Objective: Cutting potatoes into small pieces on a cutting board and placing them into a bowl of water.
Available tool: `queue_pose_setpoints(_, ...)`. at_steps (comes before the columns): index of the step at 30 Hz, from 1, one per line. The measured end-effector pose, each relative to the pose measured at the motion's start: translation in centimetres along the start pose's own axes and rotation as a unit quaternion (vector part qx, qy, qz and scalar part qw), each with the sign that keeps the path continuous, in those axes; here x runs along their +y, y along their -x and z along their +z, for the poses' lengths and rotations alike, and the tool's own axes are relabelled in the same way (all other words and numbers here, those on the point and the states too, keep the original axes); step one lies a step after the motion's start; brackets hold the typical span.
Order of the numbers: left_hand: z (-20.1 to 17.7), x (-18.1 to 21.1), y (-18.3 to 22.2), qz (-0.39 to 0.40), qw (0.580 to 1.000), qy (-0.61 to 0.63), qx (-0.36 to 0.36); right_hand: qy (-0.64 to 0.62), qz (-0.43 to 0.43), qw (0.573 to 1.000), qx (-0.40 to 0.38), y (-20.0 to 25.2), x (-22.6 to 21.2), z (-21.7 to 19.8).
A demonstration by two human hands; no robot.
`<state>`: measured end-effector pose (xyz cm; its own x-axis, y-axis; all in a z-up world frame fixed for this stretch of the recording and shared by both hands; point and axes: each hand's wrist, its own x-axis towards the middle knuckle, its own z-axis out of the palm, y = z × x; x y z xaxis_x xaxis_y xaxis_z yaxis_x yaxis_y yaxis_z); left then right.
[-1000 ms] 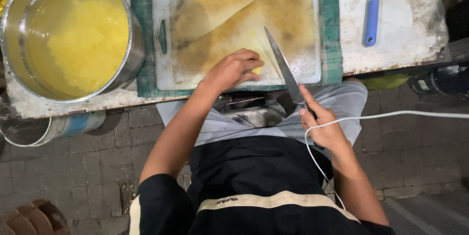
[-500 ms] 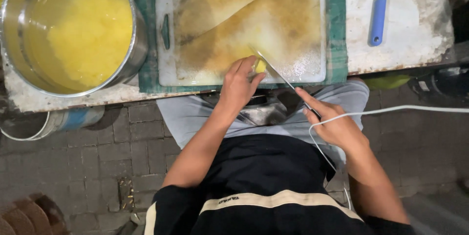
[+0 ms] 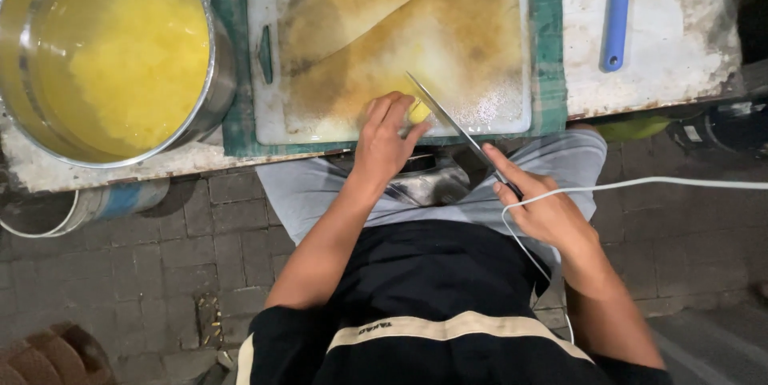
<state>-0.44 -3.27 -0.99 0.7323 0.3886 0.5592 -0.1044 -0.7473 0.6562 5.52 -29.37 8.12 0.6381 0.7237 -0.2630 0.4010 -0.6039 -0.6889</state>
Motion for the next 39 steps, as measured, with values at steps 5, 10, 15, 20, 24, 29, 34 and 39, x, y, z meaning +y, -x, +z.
queue_pose_setpoints(5,0.0,-0.2,-0.3,-0.013,0.999,0.027,-0.023,0.001,-0.027,1.0,-0.004,-0.2,-1.4,-0.4)
queue_pose_setpoints(10,0.3,-1.2,-0.3,-0.038,0.996,0.071,-0.027,-0.006,-0.022,1.0,-0.018,-0.2,-0.9,-0.5)
queue_pose_setpoints(15,0.4,-1.2,0.1,-0.04,0.996,0.076,-0.014,-0.021,-0.012,1.0,-0.016,-0.5,-0.6,0.2)
queue_pose_setpoints(20,-0.3,-0.6,0.0,-0.044,0.996,0.074,-0.007,-0.024,-0.009,1.0,-0.016,-0.6,-0.7,0.5)
queue_pose_setpoints(24,-0.6,-0.4,-0.3,-0.046,0.995,0.084,-0.006,-0.004,-0.017,1.0,-0.01,-0.9,-0.3,0.5)
queue_pose_setpoints(29,-0.5,-1.1,-0.4,-0.033,0.996,0.085,-0.024,0.018,-0.036,0.999,-0.019,-1.3,-2.2,-0.2)
queue_pose_setpoints(34,-0.2,-1.8,-0.4,-0.028,0.996,0.085,-0.023,0.028,-0.04,0.998,-0.03,-1.6,-3.0,-0.4)
queue_pose_setpoints(39,0.0,-2.3,-0.3,-0.022,0.995,0.09,-0.033,0.032,-0.023,0.998,-0.048,-1.6,-2.7,-0.3)
